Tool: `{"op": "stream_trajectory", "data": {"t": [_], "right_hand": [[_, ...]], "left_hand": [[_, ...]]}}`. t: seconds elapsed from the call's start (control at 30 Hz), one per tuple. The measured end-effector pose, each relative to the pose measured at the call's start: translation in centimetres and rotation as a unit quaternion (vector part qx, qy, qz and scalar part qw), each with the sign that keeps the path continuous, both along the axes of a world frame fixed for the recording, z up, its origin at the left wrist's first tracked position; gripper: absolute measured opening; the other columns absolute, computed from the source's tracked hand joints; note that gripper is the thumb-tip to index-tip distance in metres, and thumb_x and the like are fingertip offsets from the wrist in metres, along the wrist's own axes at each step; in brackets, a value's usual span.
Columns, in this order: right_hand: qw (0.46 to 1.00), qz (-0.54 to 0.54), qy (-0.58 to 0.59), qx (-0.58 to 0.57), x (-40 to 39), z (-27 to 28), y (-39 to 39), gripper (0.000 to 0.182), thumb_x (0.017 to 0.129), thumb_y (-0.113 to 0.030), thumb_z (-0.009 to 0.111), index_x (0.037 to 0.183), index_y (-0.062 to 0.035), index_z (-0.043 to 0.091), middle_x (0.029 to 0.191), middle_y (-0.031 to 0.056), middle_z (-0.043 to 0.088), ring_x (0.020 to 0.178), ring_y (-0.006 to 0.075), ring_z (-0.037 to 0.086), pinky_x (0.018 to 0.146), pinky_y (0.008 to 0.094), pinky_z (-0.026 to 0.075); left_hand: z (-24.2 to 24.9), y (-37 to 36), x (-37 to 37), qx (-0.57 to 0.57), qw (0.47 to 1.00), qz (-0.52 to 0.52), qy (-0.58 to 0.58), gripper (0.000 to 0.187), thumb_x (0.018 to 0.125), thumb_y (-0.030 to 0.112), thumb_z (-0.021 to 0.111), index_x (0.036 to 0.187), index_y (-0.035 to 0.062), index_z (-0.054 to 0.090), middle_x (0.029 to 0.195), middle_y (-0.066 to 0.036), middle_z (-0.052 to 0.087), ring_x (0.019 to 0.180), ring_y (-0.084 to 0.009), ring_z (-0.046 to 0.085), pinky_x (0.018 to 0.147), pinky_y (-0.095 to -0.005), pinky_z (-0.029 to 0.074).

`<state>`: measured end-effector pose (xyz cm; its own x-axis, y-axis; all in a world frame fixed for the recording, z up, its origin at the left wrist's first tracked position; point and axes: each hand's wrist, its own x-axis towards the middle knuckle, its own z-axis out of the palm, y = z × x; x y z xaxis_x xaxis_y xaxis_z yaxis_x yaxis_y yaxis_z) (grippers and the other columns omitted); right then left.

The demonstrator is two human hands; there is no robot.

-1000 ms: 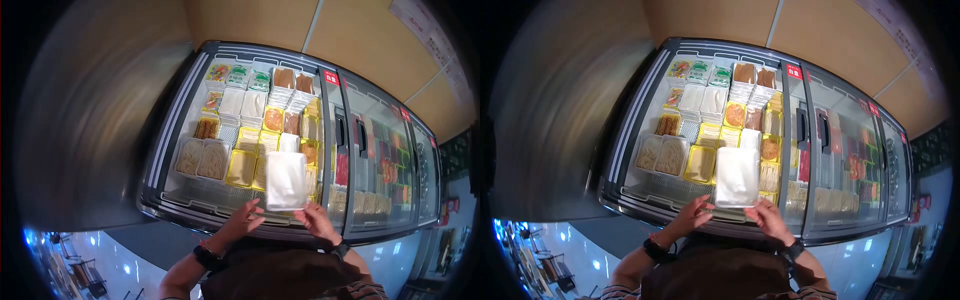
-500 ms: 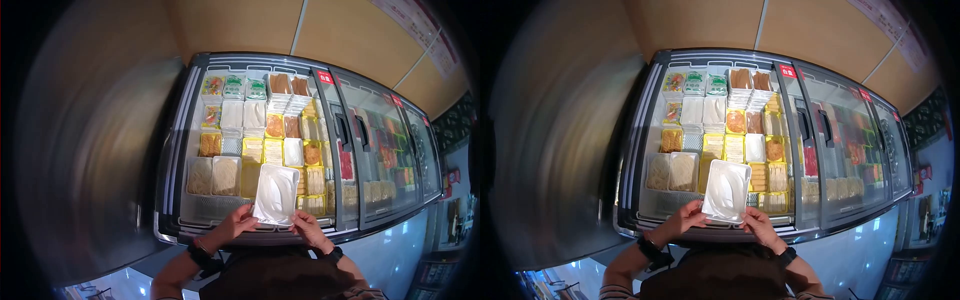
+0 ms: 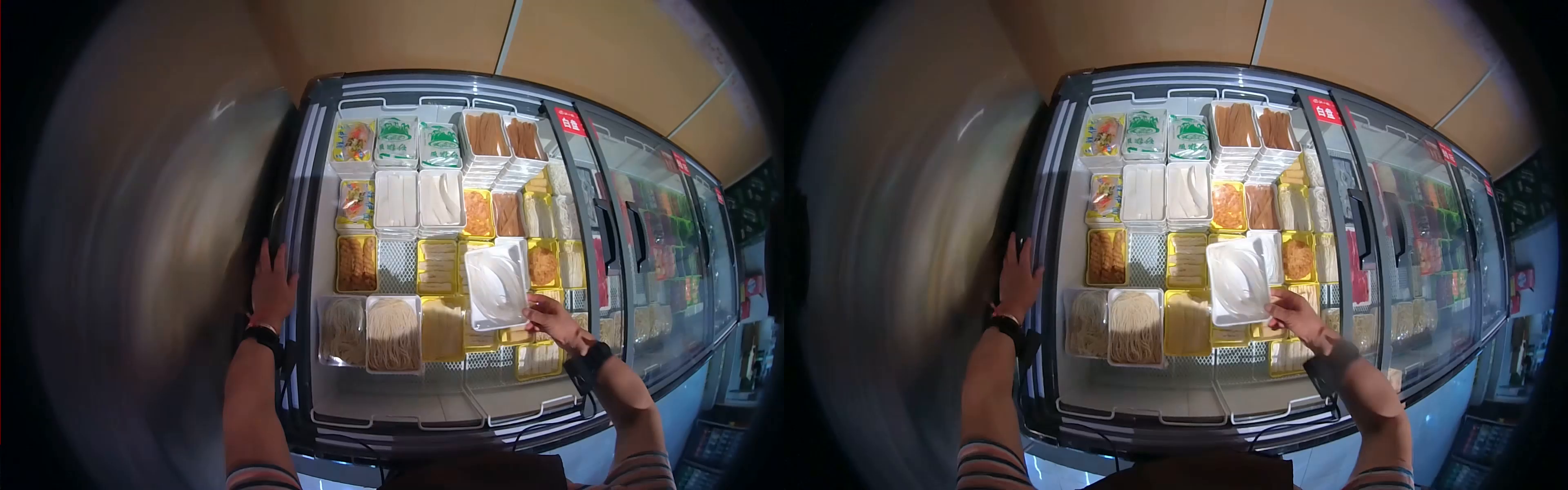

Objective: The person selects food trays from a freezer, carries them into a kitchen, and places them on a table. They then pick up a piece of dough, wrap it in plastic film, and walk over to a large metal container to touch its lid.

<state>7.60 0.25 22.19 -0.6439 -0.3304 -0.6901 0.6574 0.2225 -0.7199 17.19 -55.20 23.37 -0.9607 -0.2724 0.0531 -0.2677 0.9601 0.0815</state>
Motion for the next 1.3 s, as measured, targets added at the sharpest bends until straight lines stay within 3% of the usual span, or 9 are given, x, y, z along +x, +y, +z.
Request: {"op": "stream_trajectory", "data": {"t": [0.07, 0.17, 0.3, 0.4, 0.67, 1.1, 1.2, 1.27, 1.3], "right_hand": [[1.0, 0.007, -0.022, 0.007, -1.5, -1.5, -3.2, 0.058, 0.086, -0.019, 0.07, 0.133, 0.0015, 0.043, 0.096, 0.006, 0.059, 0.077, 0.0138, 0.059, 0.073, 0.0273, 0.053], [0.988, 0.034, -0.112, -0.098, -3.8, -6.1, -7.5, 0.045, 0.087, -0.023, 0.069, 0.122, -0.0002, 0.054, 0.091, 0.001, 0.059, 0.073, 0.0087, 0.058, 0.069, 0.0254, 0.051], [0.984, 0.03, -0.125, -0.124, -5.8, -11.3, -11.1, 0.045, 0.086, -0.028, 0.069, 0.119, -0.0014, 0.056, 0.089, 0.001, 0.061, 0.073, 0.0093, 0.059, 0.068, 0.0257, 0.05], [0.988, 0.029, -0.127, -0.08, -6.7, -12.9, -12.6, 0.044, 0.086, -0.029, 0.069, 0.119, -0.0016, 0.056, 0.088, 0.0005, 0.06, 0.072, 0.0091, 0.058, 0.065, 0.024, 0.049], [0.983, 0.124, -0.13, -0.037, -8.5, -16.4, -16.8, 0.04, 0.087, -0.026, 0.068, 0.116, -0.0014, 0.057, 0.09, 0.0016, 0.06, 0.076, 0.0101, 0.06, 0.069, 0.0238, 0.053], [0.973, 0.161, -0.144, -0.08, -6.9, -23.0, -22.2, 0.029, 0.087, -0.014, 0.066, 0.11, 0.0021, 0.058, 0.094, 0.0103, 0.064, 0.084, 0.0173, 0.066, 0.074, 0.0256, 0.055], [0.971, 0.201, -0.09, -0.095, -6.6, -22.9, -22.4, 0.044, 0.081, -0.015, 0.072, 0.117, 0.003, 0.055, 0.095, 0.0102, 0.063, 0.081, 0.018, 0.066, 0.072, 0.03, 0.056], [0.909, 0.332, 0.246, 0.056, -6.3, -21.4, -22.9, 0.05, 0.071, -0.019, 0.079, 0.11, 0.0024, 0.057, 0.093, 0.015, 0.064, 0.082, 0.0237, 0.066, 0.072, 0.0353, 0.054], [0.91, 0.33, 0.244, 0.057, -6.3, -21.1, -23.1, 0.05, 0.071, -0.019, 0.079, 0.11, 0.0024, 0.057, 0.093, 0.015, 0.064, 0.082, 0.0237, 0.066, 0.072, 0.0353, 0.054]], "left_hand": [[-1.0, -0.8, -0.8, 0.003, 1.0, 0.015, 0.016, 0.062, 0.083, 0.019, 0.065, 0.139, 0.0131, 0.037, 0.148, -0.022, 0.022, 0.126, -0.042, 0.039, 0.102, -0.0447, 0.04], [-0.6, -0.3, -1.2, -0.009, 0.999, 0.037, -0.01, 0.06, 0.086, 0.019, 0.062, 0.139, 0.0133, 0.037, 0.148, -0.022, 0.022, 0.127, -0.0408, 0.039, 0.104, -0.0429, 0.039], [-1.7, -0.7, -1.5, -0.064, 0.996, 0.047, -0.027, 0.053, 0.087, 0.018, 0.061, 0.136, 0.0133, 0.043, 0.149, -0.019, 0.023, 0.129, -0.039, 0.038, 0.105, -0.0426, 0.039], [-0.3, -0.2, -1.7, 0.0, 0.999, 0.043, -0.009, 0.05, 0.085, 0.012, 0.062, 0.133, 0.011, 0.047, 0.15, -0.017, 0.022, 0.13, -0.038, 0.038, 0.106, -0.0409, 0.038], [-0.6, -0.4, -1.5, 0.014, 0.999, 0.017, 0.042, 0.049, 0.081, 0.005, 0.064, 0.129, 0.0087, 0.051, 0.149, -0.018, 0.024, 0.125, -0.0391, 0.043, 0.101, -0.0405, 0.043], [-0.8, -0.5, -1.7, 0.026, 0.999, 0.03, 0.023, 0.048, 0.083, 0.006, 0.062, 0.129, 0.01, 0.051, 0.149, -0.016, 0.025, 0.123, -0.0377, 0.044, 0.102, -0.0395, 0.041], [-0.9, -0.5, -1.7, 0.008, 0.999, 0.019, 0.032, 0.048, 0.083, 0.006, 0.062, 0.129, 0.0101, 0.05, 0.149, -0.016, 0.027, 0.123, -0.0375, 0.044, 0.101, -0.04, 0.041], [-1.0, -0.6, -1.7, 0.005, 0.999, 0.021, 0.029, 0.048, 0.083, 0.006, 0.062, 0.13, 0.0104, 0.05, 0.148, -0.016, 0.027, 0.123, -0.0375, 0.044, 0.101, -0.0399, 0.041], [-0.9, -0.6, -1.8, 0.001, 0.999, 0.021, 0.026, 0.049, 0.083, 0.006, 0.062, 0.13, 0.0108, 0.05, 0.148, -0.016, 0.027, 0.124, -0.0374, 0.044, 0.101, -0.0399, 0.041]]}}
